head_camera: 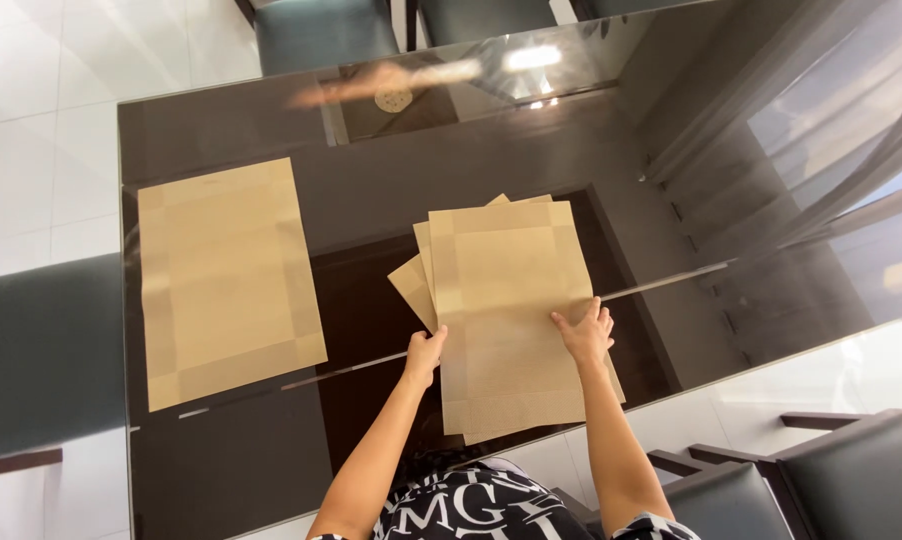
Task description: Laying out placemats on a dining table.
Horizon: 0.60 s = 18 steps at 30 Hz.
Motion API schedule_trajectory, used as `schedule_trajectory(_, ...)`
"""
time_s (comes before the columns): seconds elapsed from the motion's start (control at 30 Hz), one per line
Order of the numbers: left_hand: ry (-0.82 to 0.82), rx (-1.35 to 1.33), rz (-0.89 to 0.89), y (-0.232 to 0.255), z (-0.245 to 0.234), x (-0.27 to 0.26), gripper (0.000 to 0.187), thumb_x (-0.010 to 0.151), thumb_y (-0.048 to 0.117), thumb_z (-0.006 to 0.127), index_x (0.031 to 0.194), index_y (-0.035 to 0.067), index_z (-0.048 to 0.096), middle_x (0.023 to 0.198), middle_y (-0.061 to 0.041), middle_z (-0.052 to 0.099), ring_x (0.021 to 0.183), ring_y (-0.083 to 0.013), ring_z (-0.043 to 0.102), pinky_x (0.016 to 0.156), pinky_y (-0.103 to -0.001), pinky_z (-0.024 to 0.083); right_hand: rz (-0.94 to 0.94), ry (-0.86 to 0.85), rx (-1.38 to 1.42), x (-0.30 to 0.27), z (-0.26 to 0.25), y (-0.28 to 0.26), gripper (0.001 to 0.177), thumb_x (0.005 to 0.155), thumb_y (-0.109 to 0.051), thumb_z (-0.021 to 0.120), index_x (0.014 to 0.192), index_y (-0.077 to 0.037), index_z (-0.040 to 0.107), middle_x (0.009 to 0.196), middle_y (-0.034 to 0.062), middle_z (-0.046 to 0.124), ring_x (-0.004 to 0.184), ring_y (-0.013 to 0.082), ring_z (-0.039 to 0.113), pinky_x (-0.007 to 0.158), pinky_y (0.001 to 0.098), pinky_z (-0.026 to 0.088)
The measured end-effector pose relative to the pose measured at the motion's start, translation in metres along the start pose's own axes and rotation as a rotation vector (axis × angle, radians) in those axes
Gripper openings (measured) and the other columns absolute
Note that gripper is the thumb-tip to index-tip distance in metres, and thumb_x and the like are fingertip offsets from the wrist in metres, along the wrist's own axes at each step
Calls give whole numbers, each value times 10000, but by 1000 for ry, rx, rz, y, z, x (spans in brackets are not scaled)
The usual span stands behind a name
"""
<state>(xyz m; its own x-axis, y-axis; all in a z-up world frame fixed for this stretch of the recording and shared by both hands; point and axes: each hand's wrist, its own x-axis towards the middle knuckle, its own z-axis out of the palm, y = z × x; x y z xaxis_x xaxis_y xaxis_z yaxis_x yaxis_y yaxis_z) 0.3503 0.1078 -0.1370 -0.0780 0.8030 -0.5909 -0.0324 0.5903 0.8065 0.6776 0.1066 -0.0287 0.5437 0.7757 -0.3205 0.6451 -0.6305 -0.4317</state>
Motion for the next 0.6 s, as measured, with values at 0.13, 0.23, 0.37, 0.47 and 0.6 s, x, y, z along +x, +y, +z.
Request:
schedule_trajectory(0.13,-92,-95,15,-18,6,9,723,1080,353,778,1172,-323,540,851,-155,504,706,-303,447,600,-472,357,30,32,-18,-8,-5,-3,1214,722,-615,840,1605,-67,211,1608,195,310,1498,355,260,1129,590,346)
schedule_trajectory(0.23,-135,-168,-168,45,33,-36,472,883,256,749,1165,-113,663,988,-141,727,881,-261,703,755,-433,579,50,57,9,3,-19,-11,1243,678,-603,868,1614,-56,259,1545,182,397,1426,353,368,1110,575,383)
schedule_trajectory(0.37,-81,3,49,34,33,-31,397,960,249,646,1227,-40,596,1174,-126,682,1103,-228,652,958,-352,501,130,-80,15,8,-33,-12,960,721,-625,859,1458,-119,509,1473,148,464,1389,324,425,1101,556,390)
schedule_trajectory(0.47,-101,-105,41,15,20,-18,392,985,214,633,1249,-65,557,1226,-168,637,1126,-256,621,976,-388,481,183,-81,158,17,-37,-3,790,783,-585,860,1307,-46,615,1273,154,604,1196,299,570,964,503,482)
schedule_trajectory(0.6,-134,-198,-6,44,17,-30,420,935,210,648,1298,3,609,1289,-164,671,1151,-252,639,987,-386,511,78,-170,505,46,-29,17,470,854,-381,835,1112,5,761,917,74,762,836,190,725,761,341,576)
